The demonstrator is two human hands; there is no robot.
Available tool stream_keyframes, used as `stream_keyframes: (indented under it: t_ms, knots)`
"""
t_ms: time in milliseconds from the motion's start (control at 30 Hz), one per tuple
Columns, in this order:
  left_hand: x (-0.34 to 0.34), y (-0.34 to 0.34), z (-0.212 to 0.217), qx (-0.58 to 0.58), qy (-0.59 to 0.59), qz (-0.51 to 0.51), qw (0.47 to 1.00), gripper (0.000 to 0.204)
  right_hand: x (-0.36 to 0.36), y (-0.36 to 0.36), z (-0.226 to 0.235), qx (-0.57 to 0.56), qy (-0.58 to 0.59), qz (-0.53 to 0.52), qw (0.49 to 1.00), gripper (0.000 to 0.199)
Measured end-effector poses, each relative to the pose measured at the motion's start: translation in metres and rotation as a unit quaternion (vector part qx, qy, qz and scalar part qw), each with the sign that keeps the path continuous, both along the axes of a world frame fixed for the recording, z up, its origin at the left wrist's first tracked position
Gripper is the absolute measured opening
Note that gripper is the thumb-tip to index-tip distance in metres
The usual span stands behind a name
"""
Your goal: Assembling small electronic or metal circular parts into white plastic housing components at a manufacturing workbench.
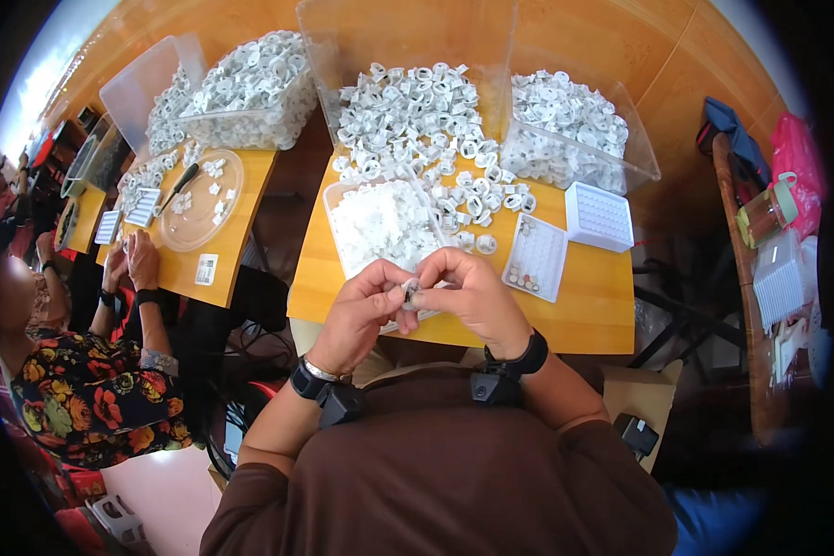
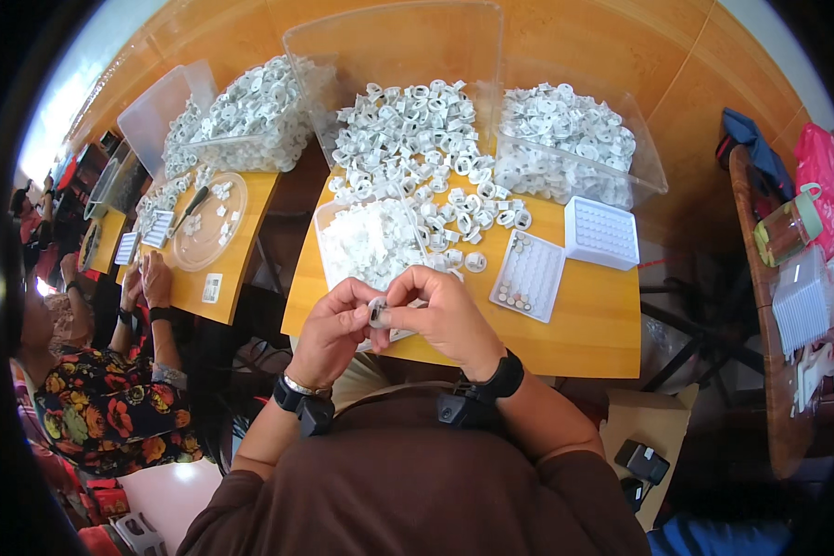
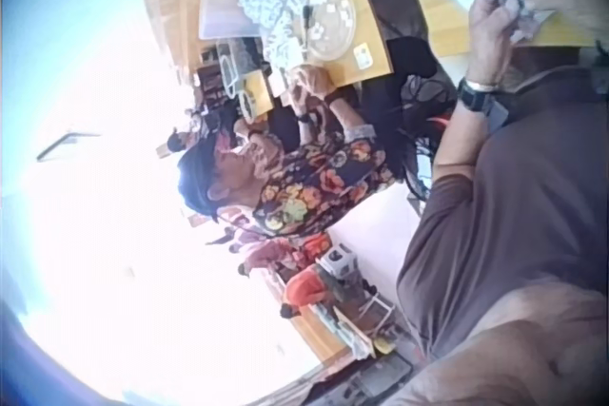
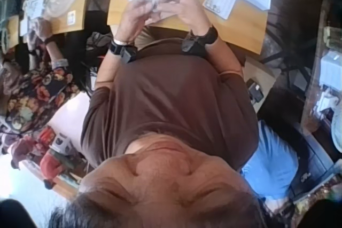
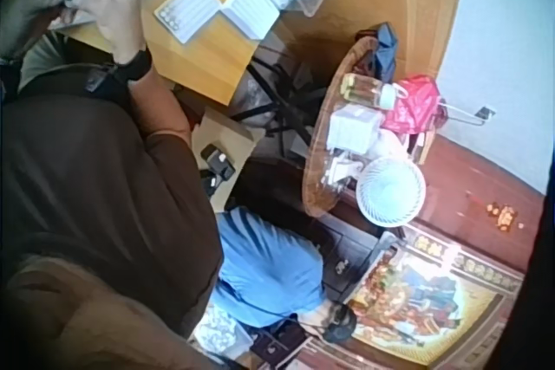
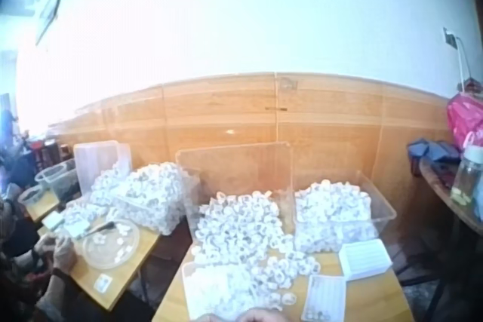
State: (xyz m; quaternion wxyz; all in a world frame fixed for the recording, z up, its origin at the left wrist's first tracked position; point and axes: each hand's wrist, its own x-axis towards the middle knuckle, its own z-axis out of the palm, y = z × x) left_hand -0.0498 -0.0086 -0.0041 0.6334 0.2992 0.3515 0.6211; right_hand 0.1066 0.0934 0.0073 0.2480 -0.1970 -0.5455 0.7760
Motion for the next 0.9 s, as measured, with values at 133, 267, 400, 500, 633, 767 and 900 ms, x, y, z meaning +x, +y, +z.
stream_keyframes:
  t_ms: [133, 267, 400, 500, 633, 767, 900]
  knots:
    - [-0.003, -0.002, -0.008, -0.023, 0.004, -0.012, 1.000, 0.024, 0.001, -0.001, -0.005, -0.033, -0.016, 0.026, 0.999, 0.014]
    - [-0.004, 0.002, -0.012, -0.016, -0.018, -0.013, 1.000, 0.023, -0.001, -0.002, -0.007, -0.046, -0.022, 0.007, 0.999, 0.013]
    - [-0.004, 0.001, -0.015, -0.004, -0.064, -0.010, 0.998, 0.020, -0.006, -0.006, -0.010, 0.154, -0.047, -0.074, 0.984, 0.007]
    - [-0.007, 0.001, -0.015, 0.001, -0.072, 0.003, 0.997, 0.019, -0.009, -0.015, 0.002, 0.295, -0.087, -0.108, 0.945, 0.007]
    - [-0.008, 0.000, -0.016, -0.005, -0.065, 0.012, 0.998, 0.018, -0.011, -0.015, 0.000, 0.315, -0.085, -0.105, 0.939, 0.009]
    - [-0.006, -0.002, -0.014, -0.005, -0.077, 0.019, 0.997, 0.017, -0.013, -0.019, -0.002, 0.349, -0.073, -0.137, 0.924, 0.009]
    - [-0.006, -0.004, -0.014, 0.000, -0.082, 0.014, 0.997, 0.016, -0.012, -0.023, 0.002, 0.382, -0.064, -0.177, 0.905, 0.008]
